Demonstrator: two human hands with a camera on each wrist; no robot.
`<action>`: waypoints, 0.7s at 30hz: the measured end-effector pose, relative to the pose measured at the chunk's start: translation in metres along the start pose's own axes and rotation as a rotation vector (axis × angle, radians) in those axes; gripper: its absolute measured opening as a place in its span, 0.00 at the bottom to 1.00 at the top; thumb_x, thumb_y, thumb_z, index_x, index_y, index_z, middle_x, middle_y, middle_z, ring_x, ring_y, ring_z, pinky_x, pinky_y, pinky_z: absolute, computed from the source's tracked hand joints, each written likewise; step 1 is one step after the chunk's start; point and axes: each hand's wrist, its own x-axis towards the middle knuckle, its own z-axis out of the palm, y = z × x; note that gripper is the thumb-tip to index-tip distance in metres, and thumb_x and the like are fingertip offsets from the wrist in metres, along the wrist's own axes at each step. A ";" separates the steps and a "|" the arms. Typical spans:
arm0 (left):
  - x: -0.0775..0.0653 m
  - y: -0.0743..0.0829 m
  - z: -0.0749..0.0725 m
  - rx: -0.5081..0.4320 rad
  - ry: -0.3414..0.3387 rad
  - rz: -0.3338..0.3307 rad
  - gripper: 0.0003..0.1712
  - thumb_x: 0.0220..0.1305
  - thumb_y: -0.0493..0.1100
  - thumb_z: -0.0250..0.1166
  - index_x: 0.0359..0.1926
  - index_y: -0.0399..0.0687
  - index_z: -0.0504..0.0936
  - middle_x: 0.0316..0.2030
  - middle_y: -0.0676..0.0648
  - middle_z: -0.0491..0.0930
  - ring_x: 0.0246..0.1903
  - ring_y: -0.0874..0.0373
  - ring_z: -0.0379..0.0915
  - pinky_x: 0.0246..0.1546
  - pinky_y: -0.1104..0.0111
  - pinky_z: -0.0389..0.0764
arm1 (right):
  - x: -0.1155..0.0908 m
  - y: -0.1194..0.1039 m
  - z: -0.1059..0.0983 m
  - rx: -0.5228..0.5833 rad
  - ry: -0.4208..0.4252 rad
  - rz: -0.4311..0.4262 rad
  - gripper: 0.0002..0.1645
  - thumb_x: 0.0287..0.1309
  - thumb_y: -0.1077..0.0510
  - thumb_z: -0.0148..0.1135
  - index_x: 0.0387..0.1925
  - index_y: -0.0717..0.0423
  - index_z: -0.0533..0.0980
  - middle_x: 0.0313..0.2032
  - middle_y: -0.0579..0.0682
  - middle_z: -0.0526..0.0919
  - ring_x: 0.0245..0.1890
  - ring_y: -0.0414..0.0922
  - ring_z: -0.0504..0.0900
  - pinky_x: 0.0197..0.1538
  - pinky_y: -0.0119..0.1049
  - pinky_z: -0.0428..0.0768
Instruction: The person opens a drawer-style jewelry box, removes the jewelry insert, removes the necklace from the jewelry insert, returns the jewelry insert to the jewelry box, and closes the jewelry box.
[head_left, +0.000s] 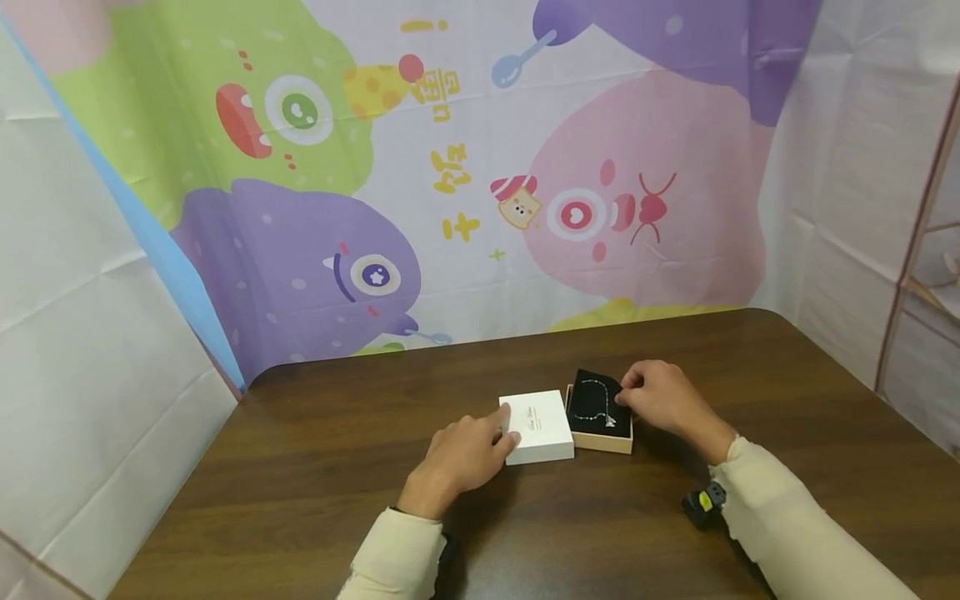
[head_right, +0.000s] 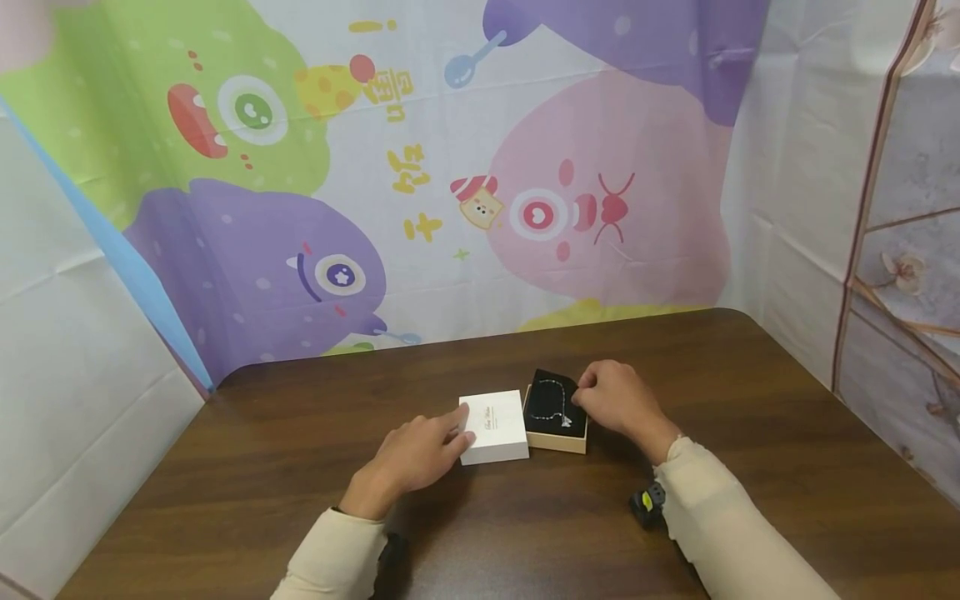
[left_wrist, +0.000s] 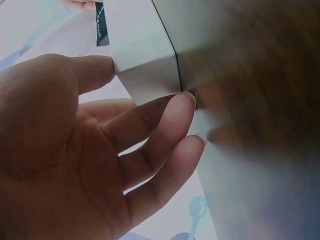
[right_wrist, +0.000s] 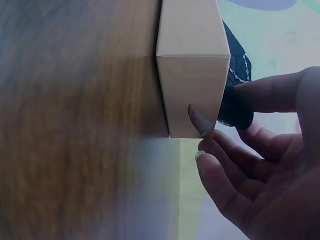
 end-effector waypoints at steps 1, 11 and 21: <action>0.000 0.000 0.000 -0.001 0.000 -0.001 0.33 0.74 0.57 0.57 0.74 0.51 0.67 0.19 0.52 0.65 0.18 0.58 0.60 0.24 0.63 0.65 | 0.000 0.000 0.000 0.001 0.002 0.000 0.07 0.54 0.58 0.68 0.31 0.59 0.81 0.33 0.51 0.83 0.33 0.49 0.77 0.39 0.44 0.74; 0.001 0.001 -0.003 -0.008 0.003 -0.001 0.33 0.74 0.57 0.57 0.74 0.50 0.67 0.19 0.51 0.66 0.18 0.57 0.60 0.26 0.62 0.66 | 0.002 0.001 -0.002 0.028 0.041 0.001 0.07 0.55 0.58 0.67 0.31 0.59 0.81 0.33 0.52 0.83 0.32 0.49 0.77 0.37 0.43 0.73; 0.001 0.001 -0.001 -0.004 0.002 0.004 0.33 0.74 0.57 0.56 0.74 0.51 0.67 0.19 0.51 0.66 0.19 0.57 0.61 0.25 0.62 0.65 | 0.001 0.003 -0.001 0.031 0.059 -0.005 0.06 0.53 0.58 0.66 0.30 0.58 0.81 0.32 0.51 0.83 0.30 0.48 0.77 0.35 0.41 0.72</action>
